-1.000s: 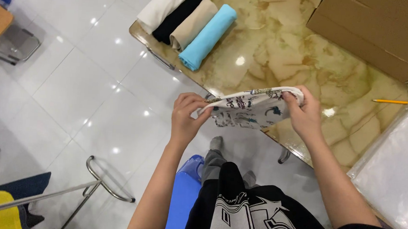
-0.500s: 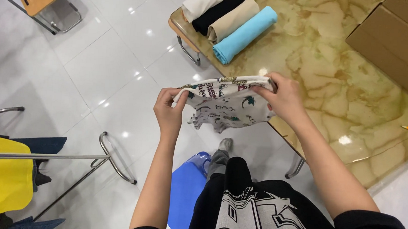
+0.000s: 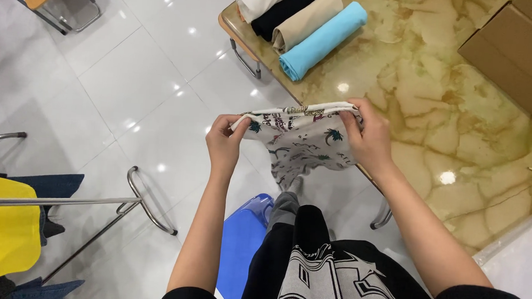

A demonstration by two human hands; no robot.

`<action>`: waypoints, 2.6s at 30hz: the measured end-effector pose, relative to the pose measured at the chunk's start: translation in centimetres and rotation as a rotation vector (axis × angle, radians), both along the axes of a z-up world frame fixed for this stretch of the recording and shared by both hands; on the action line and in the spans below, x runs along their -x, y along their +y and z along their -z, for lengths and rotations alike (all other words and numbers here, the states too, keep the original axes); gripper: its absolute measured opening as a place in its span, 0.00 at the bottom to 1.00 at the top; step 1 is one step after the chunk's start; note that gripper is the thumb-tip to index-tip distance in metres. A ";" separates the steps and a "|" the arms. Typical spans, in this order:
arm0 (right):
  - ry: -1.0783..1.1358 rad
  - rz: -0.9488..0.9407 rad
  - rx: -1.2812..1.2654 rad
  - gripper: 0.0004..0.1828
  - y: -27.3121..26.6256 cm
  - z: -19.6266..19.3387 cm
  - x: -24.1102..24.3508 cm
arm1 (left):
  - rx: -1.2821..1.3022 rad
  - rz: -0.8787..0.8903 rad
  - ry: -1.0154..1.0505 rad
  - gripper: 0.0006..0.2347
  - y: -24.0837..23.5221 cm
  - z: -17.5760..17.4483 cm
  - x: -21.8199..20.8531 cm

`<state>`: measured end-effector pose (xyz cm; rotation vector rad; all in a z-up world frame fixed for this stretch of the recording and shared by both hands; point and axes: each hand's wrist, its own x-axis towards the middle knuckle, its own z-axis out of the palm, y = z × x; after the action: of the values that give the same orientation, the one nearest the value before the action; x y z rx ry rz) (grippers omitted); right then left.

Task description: The person takes a white t-shirt from a hanger, folds it on a marble-patterned table, and places it with other folded clothes. They then take a patterned t-shirt and a gray t-shirt from hangers, fold each one, and add them to the stack.

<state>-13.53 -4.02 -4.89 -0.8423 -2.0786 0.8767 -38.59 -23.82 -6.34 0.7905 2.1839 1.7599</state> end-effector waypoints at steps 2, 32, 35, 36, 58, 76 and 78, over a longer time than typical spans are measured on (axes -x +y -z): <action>-0.174 -0.057 0.099 0.12 0.1 -1.0 0.2 | 0.032 0.008 -0.013 0.06 0.1 1.8 0.4; -0.620 0.369 -0.415 0.10 25.0 -4.6 -4.2 | 0.193 0.807 0.011 0.04 33.8 -4.2 6.7; -0.687 0.416 -0.493 0.11 29.1 -1.6 -4.3 | 0.213 0.807 -0.013 0.02 37.1 -3.3 6.8; -0.712 0.428 -0.482 0.12 30.5 -0.8 -4.2 | 0.197 0.798 -0.028 0.01 38.1 -2.9 6.8; -0.843 0.297 -0.034 0.20 44.7 19.6 0.4 | 0.609 0.799 0.325 0.25 50.2 9.8 1.5; -0.529 -0.010 0.306 0.32 29.0 14.5 9.9 | 0.546 0.670 0.337 0.06 48.9 12.4 -1.0; -0.320 0.012 0.475 0.30 29.9 14.7 9.8 | 0.441 0.718 0.349 0.05 48.9 12.5 -1.7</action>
<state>-23.36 25.91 -19.60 -1.3149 -2.1581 1.3304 -36.89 25.04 -18.86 1.5776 1.9743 0.8077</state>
